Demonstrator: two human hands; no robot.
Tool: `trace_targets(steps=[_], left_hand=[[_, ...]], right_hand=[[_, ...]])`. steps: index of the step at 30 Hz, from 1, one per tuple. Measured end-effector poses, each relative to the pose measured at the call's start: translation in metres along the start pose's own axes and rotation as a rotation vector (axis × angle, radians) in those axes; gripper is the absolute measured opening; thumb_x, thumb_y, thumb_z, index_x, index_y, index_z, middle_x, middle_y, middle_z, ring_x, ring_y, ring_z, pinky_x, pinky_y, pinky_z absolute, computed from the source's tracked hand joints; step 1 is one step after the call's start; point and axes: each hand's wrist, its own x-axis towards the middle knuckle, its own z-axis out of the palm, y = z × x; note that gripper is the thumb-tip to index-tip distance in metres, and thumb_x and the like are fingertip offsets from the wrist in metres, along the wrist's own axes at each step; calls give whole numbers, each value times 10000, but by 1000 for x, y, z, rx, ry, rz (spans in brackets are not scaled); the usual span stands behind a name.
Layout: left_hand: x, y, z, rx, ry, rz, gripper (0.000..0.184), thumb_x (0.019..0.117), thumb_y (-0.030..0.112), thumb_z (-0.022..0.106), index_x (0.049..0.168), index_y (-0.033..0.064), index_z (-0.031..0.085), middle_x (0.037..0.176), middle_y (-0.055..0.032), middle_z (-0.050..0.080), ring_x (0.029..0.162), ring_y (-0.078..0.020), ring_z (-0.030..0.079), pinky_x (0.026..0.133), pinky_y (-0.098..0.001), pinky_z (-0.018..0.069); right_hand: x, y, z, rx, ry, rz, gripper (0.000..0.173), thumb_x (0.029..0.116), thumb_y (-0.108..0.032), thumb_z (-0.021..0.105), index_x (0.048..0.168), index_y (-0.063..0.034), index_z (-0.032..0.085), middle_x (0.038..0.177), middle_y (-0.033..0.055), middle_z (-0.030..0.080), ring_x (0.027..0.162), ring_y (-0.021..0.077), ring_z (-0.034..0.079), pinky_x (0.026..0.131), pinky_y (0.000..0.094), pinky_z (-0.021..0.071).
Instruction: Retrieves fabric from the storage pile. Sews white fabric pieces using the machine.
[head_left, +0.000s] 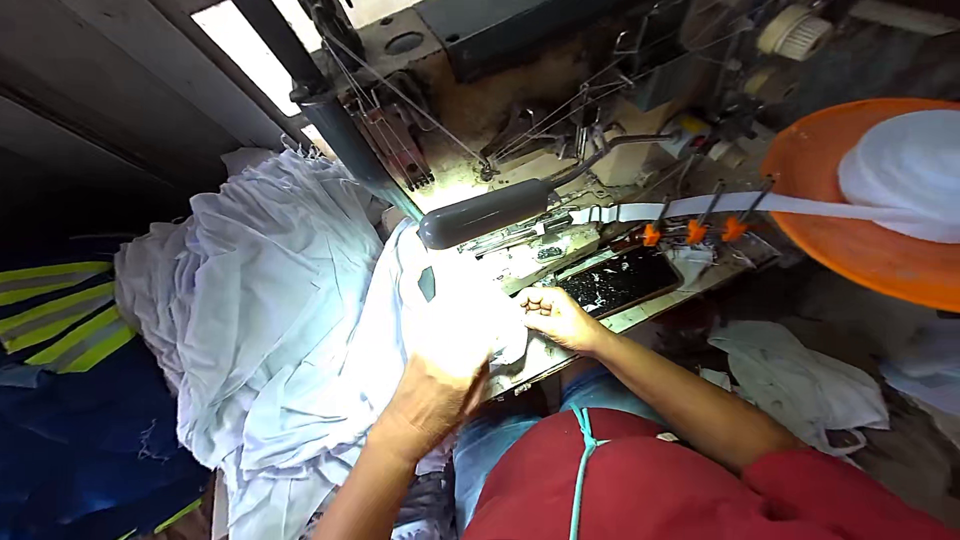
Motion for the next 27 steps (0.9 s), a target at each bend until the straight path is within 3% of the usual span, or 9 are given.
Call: trace_targets(steps=[4, 6, 9, 12, 15, 18, 22, 25, 27], left_hand=[[-21, 2, -4, 112, -382, -146, 127, 897, -84, 603, 967, -88, 709, 956, -277, 719, 946, -482, 704, 893, -611, 526], [-34, -9, -12, 195, -284, -89, 107, 869, -40, 600, 806, -57, 685, 757, -216, 688, 742, -416, 698, 761, -561, 533], [-38, 2, -41, -42, -380, -86, 160, 887, 102, 641, 836, -33, 709, 732, -181, 677, 731, -390, 699, 733, -578, 541], [-30, 21, -52, -366, -500, -63, 154, 937, 126, 665, 903, -18, 710, 774, -165, 706, 716, -341, 719, 643, -539, 572], [-24, 34, -55, -408, -371, 48, 181, 957, 163, 609, 849, 33, 673, 660, -118, 642, 586, -263, 662, 504, -425, 518], [-22, 37, -59, -399, -243, 95, 184, 1004, 209, 559, 909, 94, 667, 661, -60, 629, 588, -182, 626, 517, -328, 489], [-20, 40, -49, -511, 1, 115, 224, 1015, 287, 578, 1028, 83, 669, 744, -39, 639, 678, -105, 596, 643, -218, 476], [-22, 41, -18, -316, 114, 103, 519, 1008, 580, 515, 1168, 107, 659, 938, -53, 710, 886, -142, 660, 861, -301, 499], [-25, 27, 13, 43, 176, 64, 479, 959, 555, 493, 999, 127, 704, 931, -90, 737, 896, -271, 682, 866, -452, 493]], right_hand=[[-1, 0, 3, -110, -37, -138, 137, 926, 34, 540, 1006, 85, 638, 873, 22, 644, 786, -20, 591, 751, 159, 507], [-7, -7, 5, -260, 19, -180, 197, 933, 19, 534, 1065, 109, 649, 946, 124, 667, 837, 65, 617, 778, 206, 504], [-19, -21, 19, -490, 153, -410, 219, 929, -2, 569, 1089, 95, 684, 1051, 210, 700, 979, 225, 692, 889, 320, 560], [-32, -37, 33, -557, -56, -665, 204, 901, -92, 657, 994, 65, 748, 792, 166, 711, 710, 232, 685, 682, 356, 557], [-37, -59, 36, -462, -585, -496, 336, 934, -174, 709, 1193, 40, 698, 902, 153, 720, 788, 213, 686, 722, 363, 545], [-39, -61, 30, -361, -649, -484, 198, 919, -106, 717, 1028, 58, 718, 808, 145, 676, 682, 153, 621, 612, 275, 485], [-46, -58, 15, -302, -626, -537, 137, 960, -48, 659, 915, 72, 709, 803, 152, 668, 715, 139, 624, 654, 244, 497], [-53, -58, 6, -223, -529, -491, 150, 993, -70, 624, 967, 65, 683, 842, 105, 687, 772, 72, 647, 743, 199, 532], [-59, -60, -1, 43, -481, -401, 68, 1007, -82, 609, 1010, -26, 647, 864, -10, 693, 770, -8, 662, 717, 162, 568]])
